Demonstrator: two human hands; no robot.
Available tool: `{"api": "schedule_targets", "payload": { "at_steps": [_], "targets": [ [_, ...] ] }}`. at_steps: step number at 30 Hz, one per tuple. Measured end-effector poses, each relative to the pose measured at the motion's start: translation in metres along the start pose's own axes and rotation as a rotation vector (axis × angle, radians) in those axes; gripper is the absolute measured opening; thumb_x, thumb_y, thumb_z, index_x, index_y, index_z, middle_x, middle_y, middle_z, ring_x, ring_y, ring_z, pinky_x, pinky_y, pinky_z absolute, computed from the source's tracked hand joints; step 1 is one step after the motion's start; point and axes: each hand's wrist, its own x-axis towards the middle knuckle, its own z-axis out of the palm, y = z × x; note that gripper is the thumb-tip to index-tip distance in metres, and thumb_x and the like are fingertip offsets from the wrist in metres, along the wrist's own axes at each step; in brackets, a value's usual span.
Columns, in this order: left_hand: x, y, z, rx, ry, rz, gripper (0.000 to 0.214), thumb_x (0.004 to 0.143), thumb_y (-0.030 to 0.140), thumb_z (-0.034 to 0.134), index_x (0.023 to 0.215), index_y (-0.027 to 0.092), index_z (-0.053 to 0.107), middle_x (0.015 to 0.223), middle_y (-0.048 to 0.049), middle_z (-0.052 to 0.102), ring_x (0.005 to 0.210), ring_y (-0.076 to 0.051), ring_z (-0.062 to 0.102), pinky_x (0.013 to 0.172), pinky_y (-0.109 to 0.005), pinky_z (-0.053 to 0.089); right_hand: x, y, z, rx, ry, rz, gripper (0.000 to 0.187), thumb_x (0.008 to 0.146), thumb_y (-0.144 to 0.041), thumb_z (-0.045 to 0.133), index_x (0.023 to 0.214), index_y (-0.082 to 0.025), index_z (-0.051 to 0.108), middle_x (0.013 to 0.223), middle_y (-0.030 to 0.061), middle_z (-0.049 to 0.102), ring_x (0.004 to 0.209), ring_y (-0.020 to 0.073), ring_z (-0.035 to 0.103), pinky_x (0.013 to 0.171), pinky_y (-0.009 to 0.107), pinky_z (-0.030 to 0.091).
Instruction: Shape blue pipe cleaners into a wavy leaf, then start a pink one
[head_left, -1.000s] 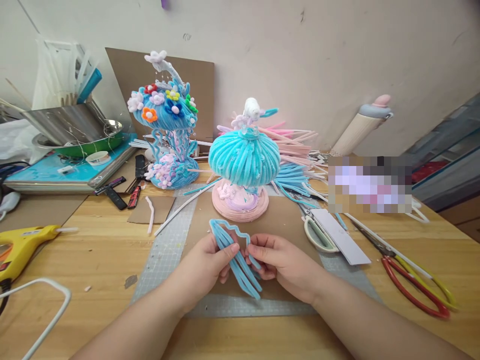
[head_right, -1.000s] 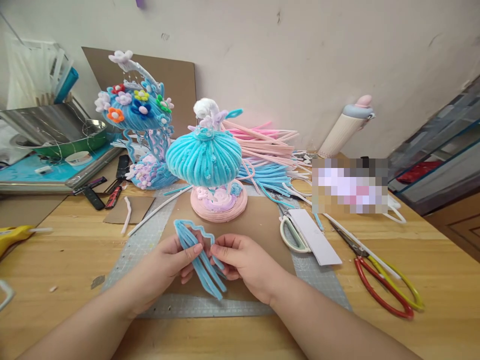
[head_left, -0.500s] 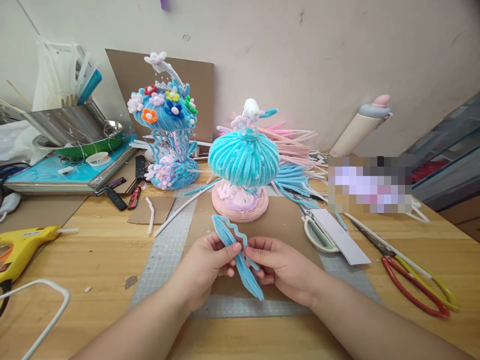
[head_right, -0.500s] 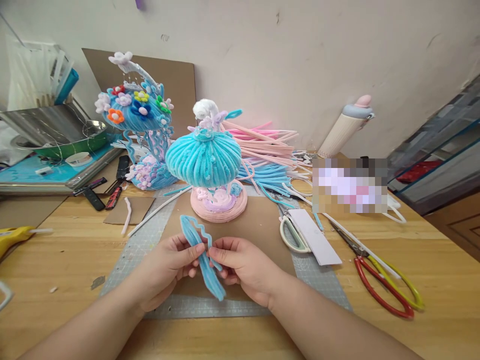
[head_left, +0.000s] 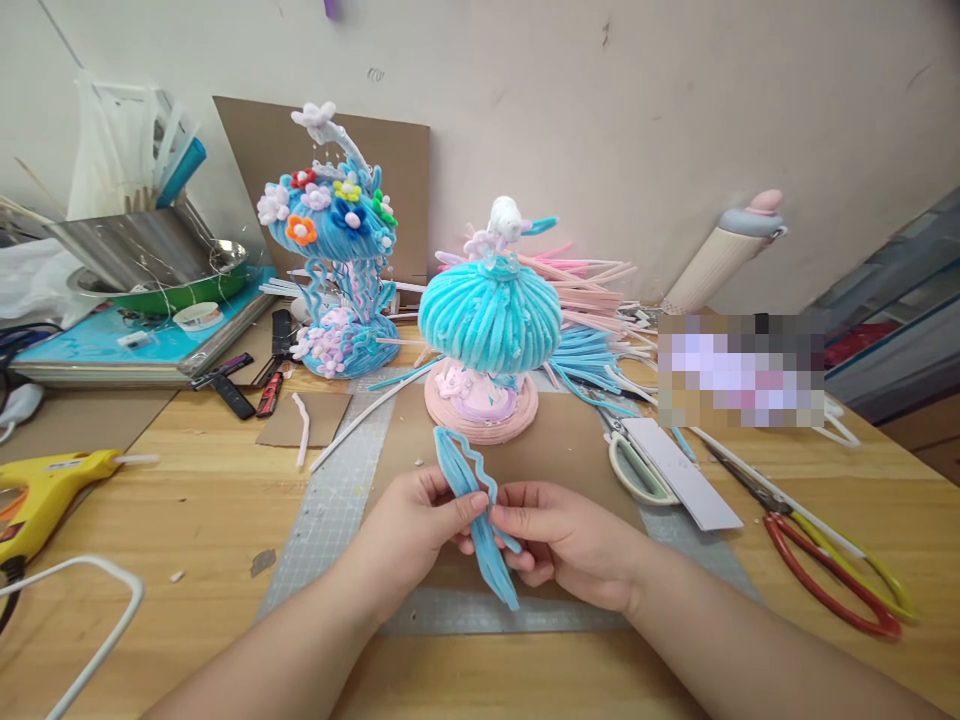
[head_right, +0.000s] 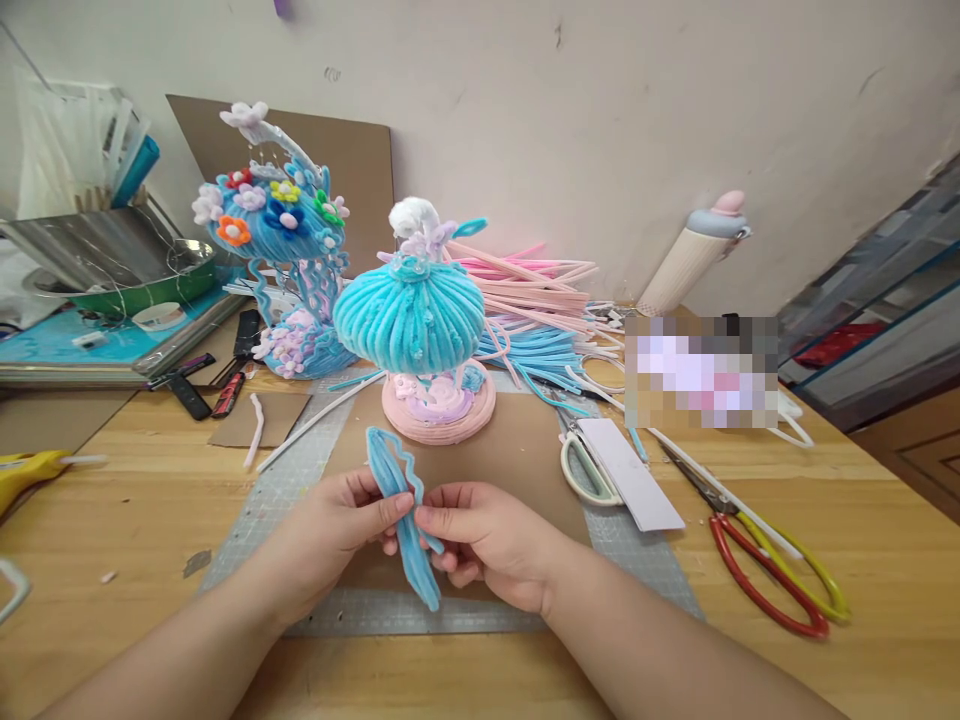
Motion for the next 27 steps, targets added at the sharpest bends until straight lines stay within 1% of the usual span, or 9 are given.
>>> {"api": "schedule_targets", "payload": {
  "at_steps": [2, 4, 7, 11, 15, 19, 22, 27],
  "targets": [
    [-0.0008, 0.0005, 0.0002, -0.015, -0.056, -0.014, 0.016, 0.073, 0.028, 0.063, 0.069, 0.012, 0.062, 0.061, -0.0025, 0.065, 0.051, -0.009, 0.052, 0.052, -0.021, 0.041, -0.001, -0.0014, 0.0004, 0.011, -0.037, 0.042, 0.024, 0.075, -0.034, 0.062, 0.082, -0.011, 0.06, 0.078, 0.004, 0.054, 0.048, 0.002, 0.032, 0.039, 0.017, 0.008],
    [-0.0014, 0.0012, 0.0007, -0.018, -0.066, -0.028, 0.016, 0.072, 0.028, 0.065, 0.069, 0.013, 0.061, 0.061, -0.0026, 0.065, 0.051, -0.009, 0.052, 0.052, -0.021, 0.041, -0.0017, -0.0024, 0.001, 0.017, -0.052, 0.065, 0.024, 0.075, -0.033, 0.061, 0.084, -0.011, 0.061, 0.081, 0.0052, 0.056, 0.047, 0.0017, 0.033, 0.038, 0.018, 0.008],
    [-0.0016, 0.0028, 0.0014, 0.004, -0.043, -0.036, 0.018, 0.068, 0.029, 0.067, 0.067, 0.013, 0.061, 0.058, -0.002, 0.064, 0.05, -0.01, 0.052, 0.051, -0.022, 0.041, -0.0024, -0.0029, 0.002, 0.011, -0.048, 0.056, 0.023, 0.076, -0.033, 0.06, 0.084, -0.012, 0.062, 0.082, 0.0059, 0.057, 0.047, 0.0021, 0.034, 0.037, 0.018, 0.008],
    [-0.0014, 0.0045, 0.0025, 0.054, 0.033, -0.019, 0.02, 0.066, 0.032, 0.068, 0.066, 0.013, 0.061, 0.057, -0.002, 0.064, 0.048, -0.01, 0.05, 0.051, -0.023, 0.041, -0.002, -0.0014, 0.0024, -0.017, -0.005, 0.01, 0.021, 0.073, -0.031, 0.063, 0.083, -0.013, 0.06, 0.081, 0.0052, 0.058, 0.049, 0.0026, 0.034, 0.039, 0.017, 0.009],
    [-0.0014, 0.0042, 0.0036, 0.051, 0.072, -0.029, 0.021, 0.066, 0.032, 0.069, 0.067, 0.013, 0.062, 0.055, -0.0017, 0.064, 0.048, -0.01, 0.05, 0.05, -0.023, 0.04, -0.0006, 0.0022, 0.0009, -0.034, 0.041, -0.045, 0.02, 0.072, -0.027, 0.064, 0.085, -0.014, 0.057, 0.076, 0.0032, 0.058, 0.051, 0.0038, 0.035, 0.041, 0.017, 0.014],
    [-0.0013, 0.0028, 0.0037, 0.013, 0.033, -0.047, 0.021, 0.067, 0.033, 0.067, 0.067, 0.013, 0.061, 0.055, -0.0028, 0.065, 0.048, -0.011, 0.051, 0.05, -0.022, 0.039, 0.0008, 0.005, 0.0009, -0.046, 0.042, -0.089, 0.02, 0.073, -0.027, 0.064, 0.085, -0.015, 0.054, 0.075, 0.0035, 0.06, 0.053, 0.0054, 0.037, 0.043, 0.017, 0.021],
    [-0.0009, 0.0015, 0.0027, 0.003, 0.0, -0.048, 0.021, 0.07, 0.033, 0.066, 0.069, 0.012, 0.061, 0.056, -0.004, 0.065, 0.049, -0.011, 0.053, 0.051, -0.023, 0.039, 0.0011, 0.005, 0.0024, -0.048, 0.04, -0.098, 0.021, 0.072, -0.028, 0.064, 0.086, -0.015, 0.055, 0.076, 0.0038, 0.06, 0.054, 0.0061, 0.038, 0.045, 0.018, 0.025],
    [-0.0003, -0.0001, 0.0012, 0.007, 0.017, -0.034, 0.021, 0.069, 0.033, 0.066, 0.067, 0.013, 0.06, 0.055, -0.002, 0.063, 0.049, -0.011, 0.052, 0.051, -0.023, 0.039, 0.0006, 0.0037, 0.0044, -0.091, 0.032, -0.078, 0.022, 0.072, -0.032, 0.063, 0.084, -0.014, 0.058, 0.083, 0.0059, 0.06, 0.055, 0.0066, 0.039, 0.045, 0.019, 0.026]
  ]
}}
